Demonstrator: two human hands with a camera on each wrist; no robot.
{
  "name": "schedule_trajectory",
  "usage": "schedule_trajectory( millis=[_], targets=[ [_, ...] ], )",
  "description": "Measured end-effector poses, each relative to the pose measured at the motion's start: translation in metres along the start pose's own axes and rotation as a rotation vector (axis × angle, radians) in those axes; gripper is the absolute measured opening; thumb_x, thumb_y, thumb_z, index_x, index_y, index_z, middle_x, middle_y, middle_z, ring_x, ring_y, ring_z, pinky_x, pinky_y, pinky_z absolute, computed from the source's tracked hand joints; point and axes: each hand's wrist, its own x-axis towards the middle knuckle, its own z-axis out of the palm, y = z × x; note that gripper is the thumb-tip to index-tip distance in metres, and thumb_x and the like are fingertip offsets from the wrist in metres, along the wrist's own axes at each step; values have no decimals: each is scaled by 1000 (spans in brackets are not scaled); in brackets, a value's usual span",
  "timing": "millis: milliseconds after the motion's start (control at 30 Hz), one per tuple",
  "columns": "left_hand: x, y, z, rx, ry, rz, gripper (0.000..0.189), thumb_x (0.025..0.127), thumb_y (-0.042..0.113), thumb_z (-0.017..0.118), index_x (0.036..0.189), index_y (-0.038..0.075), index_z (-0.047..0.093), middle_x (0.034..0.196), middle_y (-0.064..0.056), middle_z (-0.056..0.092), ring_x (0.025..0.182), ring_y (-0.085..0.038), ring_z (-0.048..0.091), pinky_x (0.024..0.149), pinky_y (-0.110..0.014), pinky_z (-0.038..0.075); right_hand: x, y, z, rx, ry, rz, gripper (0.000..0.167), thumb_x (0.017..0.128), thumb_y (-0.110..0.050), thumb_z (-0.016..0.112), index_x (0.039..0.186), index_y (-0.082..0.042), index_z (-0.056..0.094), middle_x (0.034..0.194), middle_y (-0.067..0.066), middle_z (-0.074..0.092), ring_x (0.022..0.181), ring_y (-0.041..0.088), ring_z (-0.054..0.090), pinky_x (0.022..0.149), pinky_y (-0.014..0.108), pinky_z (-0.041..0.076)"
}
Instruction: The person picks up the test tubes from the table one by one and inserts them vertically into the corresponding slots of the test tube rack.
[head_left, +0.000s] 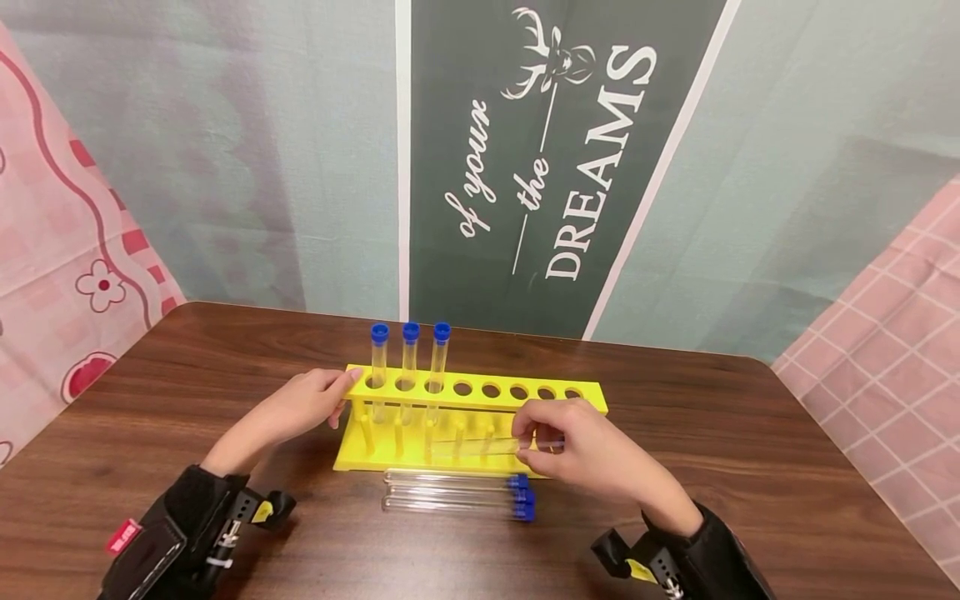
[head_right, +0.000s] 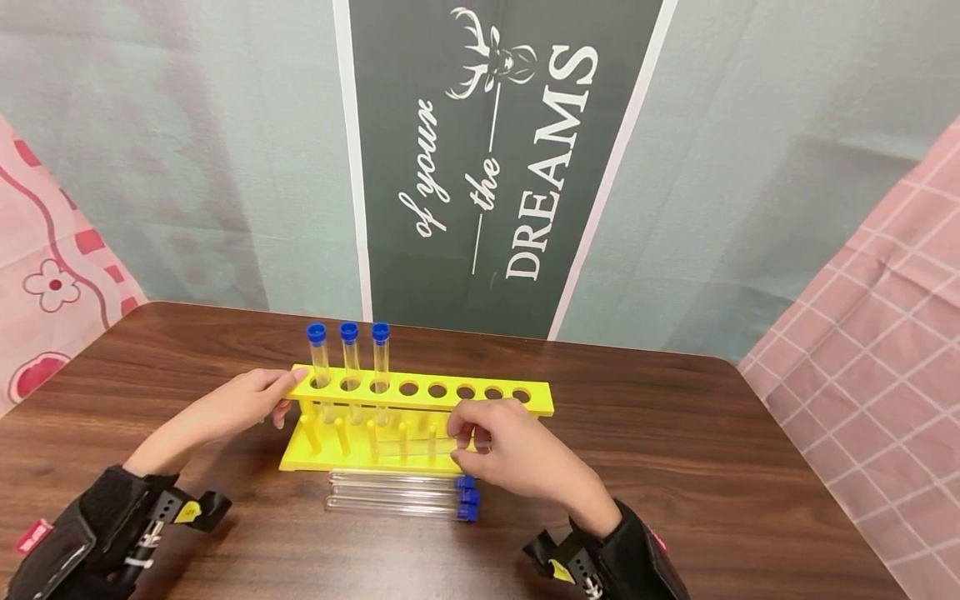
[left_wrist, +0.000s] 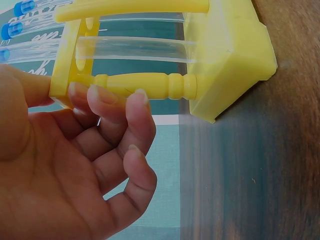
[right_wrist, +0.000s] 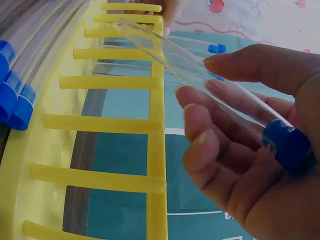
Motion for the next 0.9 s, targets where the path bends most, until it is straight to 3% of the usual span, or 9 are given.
schedule_trajectory(
  millis=[467, 700, 900],
  targets=[
    [0, 0, -2, -4, -12, 4, 49, 99, 39, 31, 71, 4, 49, 59, -7, 50, 52, -17, 36, 52, -29, 30, -1, 5, -3, 30, 62, -106, 26, 71, 9, 61, 84, -13, 56, 70, -4, 49, 60, 7, 45, 55, 21, 41],
    [0, 0, -1, -8, -12, 12, 47, 100, 38, 31, 72, 4, 49, 59, -7, 49, 52, -17, 37, 52, -30, 30, -2, 4, -6, 109, 68, -38, 19, 77, 6, 64, 87, -8, 58, 82, 3, 58, 69, 10, 52, 62, 25, 48],
    [0, 0, -2, -12, -14, 18, 47, 100, 37, 31, 73, 3, 50, 59, -6, 49, 52, -17, 37, 52, -29, 30, -2, 2, -7, 118, 144, -15, 22, 76, 4, 69, 90, -8, 57, 85, 1, 60, 70, 9, 55, 64, 24, 49]
  ],
)
